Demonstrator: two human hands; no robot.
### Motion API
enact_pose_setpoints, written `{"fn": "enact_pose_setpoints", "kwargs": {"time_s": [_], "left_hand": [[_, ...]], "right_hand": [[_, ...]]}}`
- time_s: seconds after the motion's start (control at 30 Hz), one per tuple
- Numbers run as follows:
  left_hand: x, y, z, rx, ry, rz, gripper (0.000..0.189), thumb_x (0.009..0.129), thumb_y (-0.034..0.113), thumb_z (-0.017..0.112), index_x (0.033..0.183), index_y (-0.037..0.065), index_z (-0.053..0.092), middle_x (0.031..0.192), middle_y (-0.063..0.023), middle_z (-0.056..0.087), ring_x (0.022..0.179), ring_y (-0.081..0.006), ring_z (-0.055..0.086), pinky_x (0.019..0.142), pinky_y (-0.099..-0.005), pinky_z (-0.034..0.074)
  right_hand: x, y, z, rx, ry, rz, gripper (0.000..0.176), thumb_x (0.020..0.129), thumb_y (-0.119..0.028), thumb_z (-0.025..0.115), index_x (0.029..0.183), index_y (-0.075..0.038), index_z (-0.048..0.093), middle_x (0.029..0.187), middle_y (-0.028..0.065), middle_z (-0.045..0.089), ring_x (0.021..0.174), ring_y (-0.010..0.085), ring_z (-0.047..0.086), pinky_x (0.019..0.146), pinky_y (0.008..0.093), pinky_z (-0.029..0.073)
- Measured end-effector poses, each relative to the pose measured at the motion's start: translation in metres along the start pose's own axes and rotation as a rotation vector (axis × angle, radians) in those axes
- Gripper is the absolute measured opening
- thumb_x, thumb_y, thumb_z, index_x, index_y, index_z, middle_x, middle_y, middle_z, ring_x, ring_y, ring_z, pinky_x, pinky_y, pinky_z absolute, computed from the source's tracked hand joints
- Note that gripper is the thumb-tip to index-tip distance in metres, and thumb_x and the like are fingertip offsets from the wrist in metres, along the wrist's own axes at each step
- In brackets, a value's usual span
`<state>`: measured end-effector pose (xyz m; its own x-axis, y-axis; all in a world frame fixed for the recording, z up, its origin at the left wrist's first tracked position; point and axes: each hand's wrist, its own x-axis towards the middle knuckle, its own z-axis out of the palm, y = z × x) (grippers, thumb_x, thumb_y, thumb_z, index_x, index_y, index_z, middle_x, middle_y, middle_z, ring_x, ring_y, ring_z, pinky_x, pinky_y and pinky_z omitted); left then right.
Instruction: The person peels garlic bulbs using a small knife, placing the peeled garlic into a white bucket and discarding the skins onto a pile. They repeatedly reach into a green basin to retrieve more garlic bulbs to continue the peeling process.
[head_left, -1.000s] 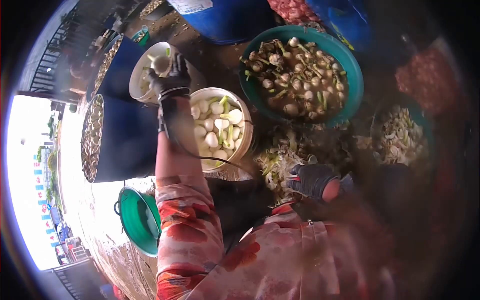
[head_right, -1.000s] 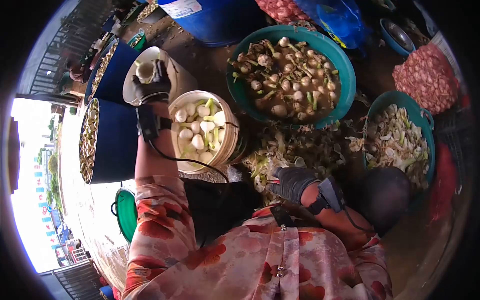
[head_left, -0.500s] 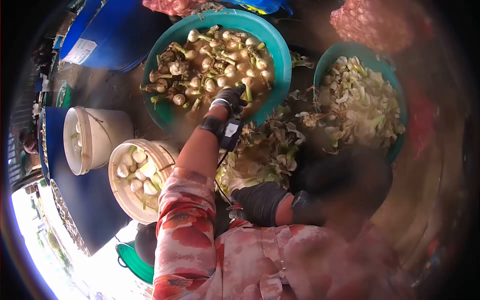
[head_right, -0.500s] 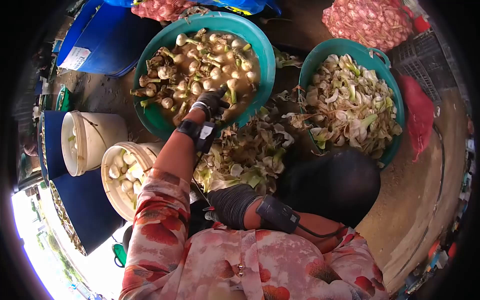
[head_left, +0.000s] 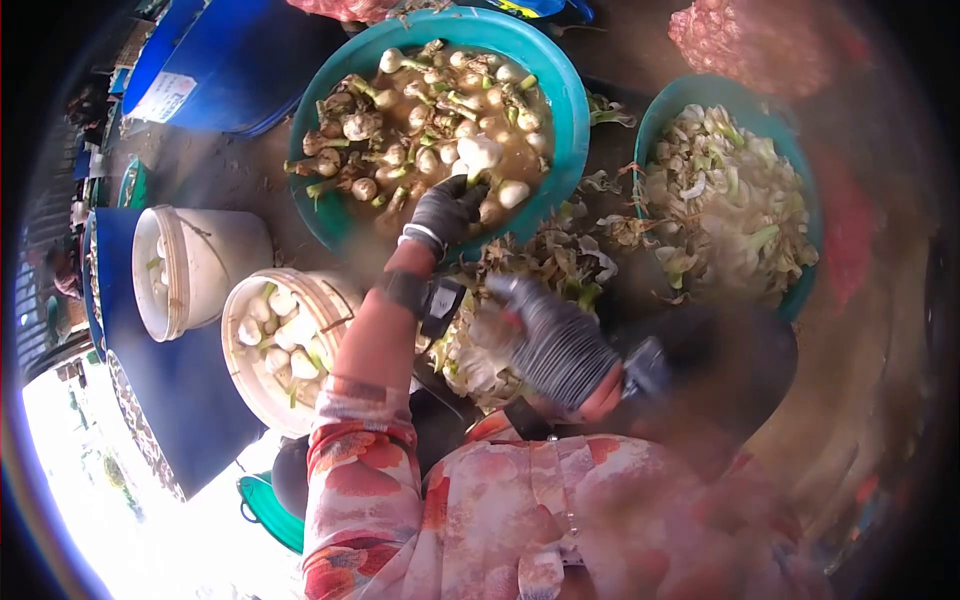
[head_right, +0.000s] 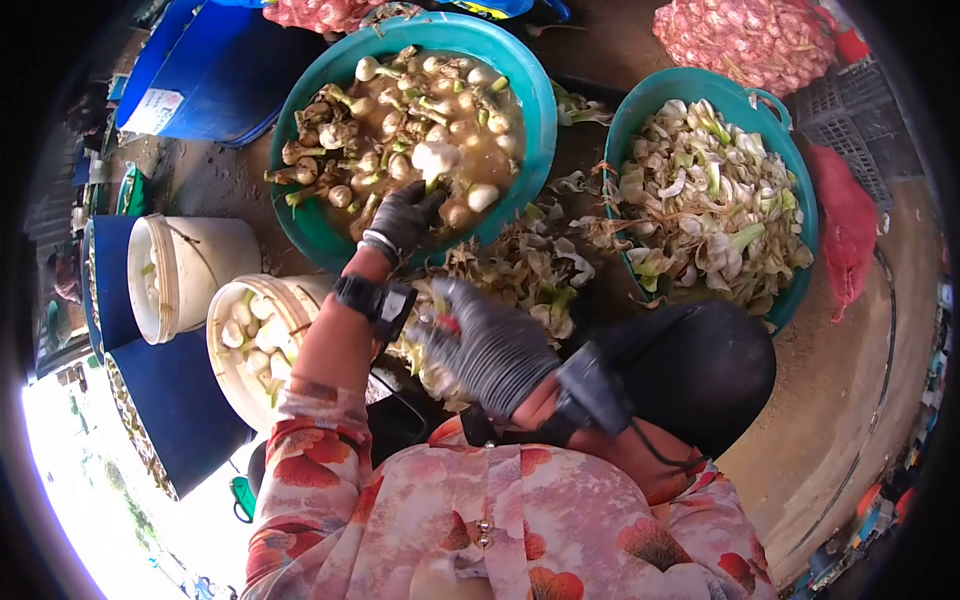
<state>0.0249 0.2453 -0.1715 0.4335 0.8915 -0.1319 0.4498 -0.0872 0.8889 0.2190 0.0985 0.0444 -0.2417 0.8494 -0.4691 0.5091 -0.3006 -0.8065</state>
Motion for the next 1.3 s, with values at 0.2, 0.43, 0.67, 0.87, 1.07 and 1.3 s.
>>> {"fn": "enact_pose_setpoints", "kwargs": {"time_s": [0.2,0.43,0.67,0.87,1.07,1.3], "left_hand": [[-0.135,0.128,0.007,-0.695,0.174,-0.225,0.034,0.092,0.008,0.065,0.124,0.002,0.060,0.109,-0.0031,0.067,0.099,-0.0094,0.058,0.088,-0.0278,0.048],[-0.217,0.159,0.011,-0.749,0.276,-0.271,0.049,0.093,0.012,0.063,0.138,0.003,0.047,0.119,-0.0075,0.064,0.105,-0.0166,0.061,0.094,-0.0317,0.048],[-0.255,0.192,0.021,-1.105,0.265,-0.112,0.057,0.092,0.025,0.065,0.141,0.007,0.043,0.125,-0.0062,0.058,0.109,-0.0157,0.058,0.091,-0.0316,0.050],[-0.255,0.186,0.032,-1.078,0.465,-0.134,0.052,0.089,0.010,0.069,0.135,0.003,0.046,0.119,-0.0082,0.059,0.108,-0.0159,0.058,0.089,-0.0307,0.052],[-0.256,0.180,0.040,-1.035,0.401,-0.059,0.057,0.090,0.012,0.068,0.140,0.005,0.041,0.128,-0.0110,0.054,0.115,-0.0213,0.056,0.096,-0.0370,0.052],[-0.262,0.194,0.034,-1.261,0.273,0.037,0.068,0.086,0.017,0.072,0.144,0.006,0.037,0.126,-0.0124,0.055,0.113,-0.0258,0.058,0.099,-0.0422,0.049]], "right_hand": [[0.024,0.020,0.004,0.405,0.238,-0.355,0.078,0.075,-0.031,0.084,0.133,0.003,0.044,0.122,0.0164,0.059,0.112,0.0212,0.058,0.095,0.0342,0.048],[-0.004,0.010,0.036,0.086,0.119,-0.480,0.065,0.072,-0.026,0.085,0.125,-0.004,0.054,0.114,0.0115,0.064,0.106,0.0224,0.062,0.094,0.0348,0.049],[-0.024,0.014,0.063,-0.140,0.153,-0.659,0.071,0.069,-0.025,0.085,0.131,-0.012,0.054,0.121,0.0143,0.063,0.109,0.0302,0.063,0.093,0.0385,0.051],[-0.037,0.008,0.048,-0.108,0.156,-0.675,0.057,0.076,-0.025,0.081,0.126,-0.010,0.058,0.117,0.0142,0.064,0.104,0.0292,0.064,0.090,0.0365,0.051],[-0.042,0.016,0.060,-0.066,0.330,-0.635,0.026,0.081,-0.023,0.076,0.097,-0.005,0.068,0.093,0.0123,0.068,0.081,0.0268,0.066,0.074,0.0361,0.053],[-0.014,0.034,0.032,0.154,0.413,-0.271,0.018,0.088,-0.021,0.067,0.089,-0.002,0.065,0.074,0.0045,0.064,0.068,0.0118,0.056,0.067,0.0305,0.049]]}}
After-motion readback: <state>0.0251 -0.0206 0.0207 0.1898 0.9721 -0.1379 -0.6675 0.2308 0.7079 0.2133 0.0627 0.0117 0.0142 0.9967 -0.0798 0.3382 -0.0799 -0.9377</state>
